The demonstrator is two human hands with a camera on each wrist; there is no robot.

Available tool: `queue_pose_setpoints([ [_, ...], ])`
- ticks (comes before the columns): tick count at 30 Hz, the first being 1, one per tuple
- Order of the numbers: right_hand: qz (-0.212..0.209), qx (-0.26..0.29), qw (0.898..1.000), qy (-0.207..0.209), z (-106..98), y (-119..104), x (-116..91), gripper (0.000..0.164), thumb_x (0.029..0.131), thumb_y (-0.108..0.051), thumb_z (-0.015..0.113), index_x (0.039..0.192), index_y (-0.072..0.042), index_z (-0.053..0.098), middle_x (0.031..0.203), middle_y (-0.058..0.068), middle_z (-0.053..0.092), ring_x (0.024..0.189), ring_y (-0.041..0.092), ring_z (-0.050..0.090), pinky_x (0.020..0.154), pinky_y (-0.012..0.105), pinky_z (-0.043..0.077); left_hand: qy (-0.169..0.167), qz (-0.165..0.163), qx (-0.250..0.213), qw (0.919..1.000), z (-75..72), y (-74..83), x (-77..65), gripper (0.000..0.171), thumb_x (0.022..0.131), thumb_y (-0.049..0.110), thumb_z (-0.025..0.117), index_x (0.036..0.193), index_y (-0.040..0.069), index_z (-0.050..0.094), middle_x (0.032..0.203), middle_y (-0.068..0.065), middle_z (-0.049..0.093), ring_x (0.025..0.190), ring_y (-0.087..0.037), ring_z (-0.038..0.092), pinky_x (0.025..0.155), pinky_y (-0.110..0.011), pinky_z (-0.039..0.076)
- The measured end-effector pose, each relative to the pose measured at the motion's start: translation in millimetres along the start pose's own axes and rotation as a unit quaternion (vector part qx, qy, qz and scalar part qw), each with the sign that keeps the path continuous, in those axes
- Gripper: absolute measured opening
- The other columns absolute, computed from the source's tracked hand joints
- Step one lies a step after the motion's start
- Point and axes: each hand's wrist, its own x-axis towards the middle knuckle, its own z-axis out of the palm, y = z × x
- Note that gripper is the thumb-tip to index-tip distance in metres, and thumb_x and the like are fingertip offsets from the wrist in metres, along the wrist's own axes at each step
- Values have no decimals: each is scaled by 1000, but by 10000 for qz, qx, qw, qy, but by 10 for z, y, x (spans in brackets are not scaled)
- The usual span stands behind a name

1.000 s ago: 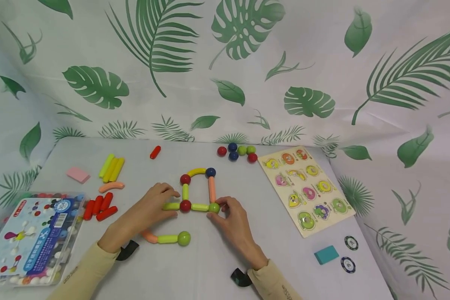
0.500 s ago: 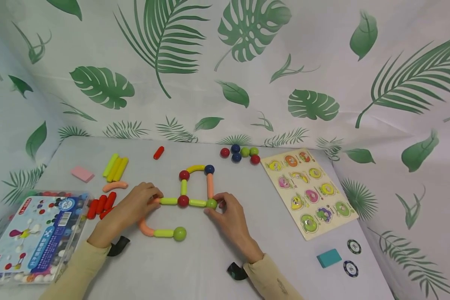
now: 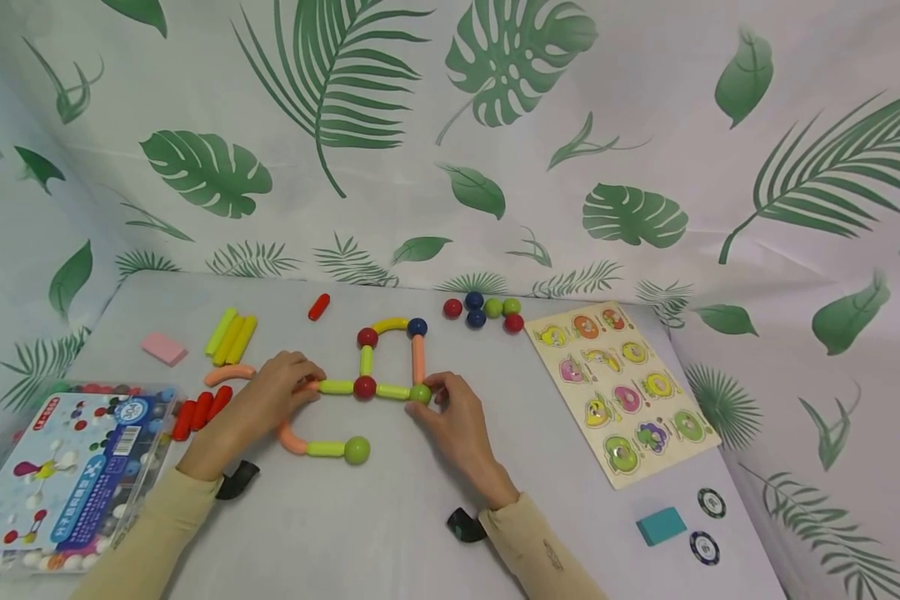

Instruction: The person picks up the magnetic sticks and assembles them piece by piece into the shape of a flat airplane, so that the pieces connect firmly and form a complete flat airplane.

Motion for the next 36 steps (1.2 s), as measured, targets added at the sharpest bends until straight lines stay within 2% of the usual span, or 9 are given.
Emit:
queue_pose_setpoints([
  [8,19,-47,10000,23,22,0,38,37,83,-25,85,114,-14,67,101,0,64,90,16,57,79,29,47,137,45,25,9999,-3,-32,-9,24,86,9,80,108,6,73,99,-7,67,93,-23,55,82,-36,51],
  [12,35,-38,10000,24,25,4,37,37,83,-25,85,113,-14,67,101,0,64,90,15,57,79,29,47,90,-85,-90,9999,-55,-30,-51,23,88,12,79,110,6,73,103,-7,68,98,-25,56,88,-40,52],
  [16,6,-33,10000,31,25,9,32,37,83,-25,85,113,-14,67,101,0,64,90,16,57,78,29,47,44,-528,-353,9980,-177,-68,-114,24,94,19,73,113,5,72,112,-10,67,108,-28,55,96,-47,51],
  [21,-21,-18,10000,9,10,3,26,37,84,-25,85,114,-14,67,102,0,65,91,16,58,79,29,47,325,-958,-200,9947,-370,-199,-209,23,96,13,70,115,0,70,111,-17,66,103,-31,56,91,-49,51],
  [26,-71,-26,10000,13,14,4,29,37,84,-24,85,114,-13,67,103,1,65,91,17,59,79,32,50,602,-1246,36,9904,-567,-304,-375,25,95,13,71,114,-2,70,106,-19,67,97,-33,57,85,-48,52],
  [28,-87,-32,10000,2,15,7,33,37,84,-24,85,115,-13,66,103,1,65,91,17,59,80,32,50,618,-1317,112,9893,-623,-318,-460,26,94,15,72,114,-2,70,103,-18,67,94,-32,56,82,-46,52],
  [32,-116,-34,9999,-20,19,14,37,37,84,-25,84,115,-13,67,103,1,65,91,17,59,79,31,49,476,-1155,73,9921,-673,-335,-650,28,91,10,75,118,5,72,93,-11,68,87,-26,55,75,-40,49],
  [36,-154,2,9999,-17,12,19,35,37,85,-25,84,114,-13,67,103,1,65,91,18,59,78,31,48,161,-1066,49,9942,-682,-329,-807,23,86,7,79,108,6,75,91,-6,68,87,-24,57,77,-41,50],
])
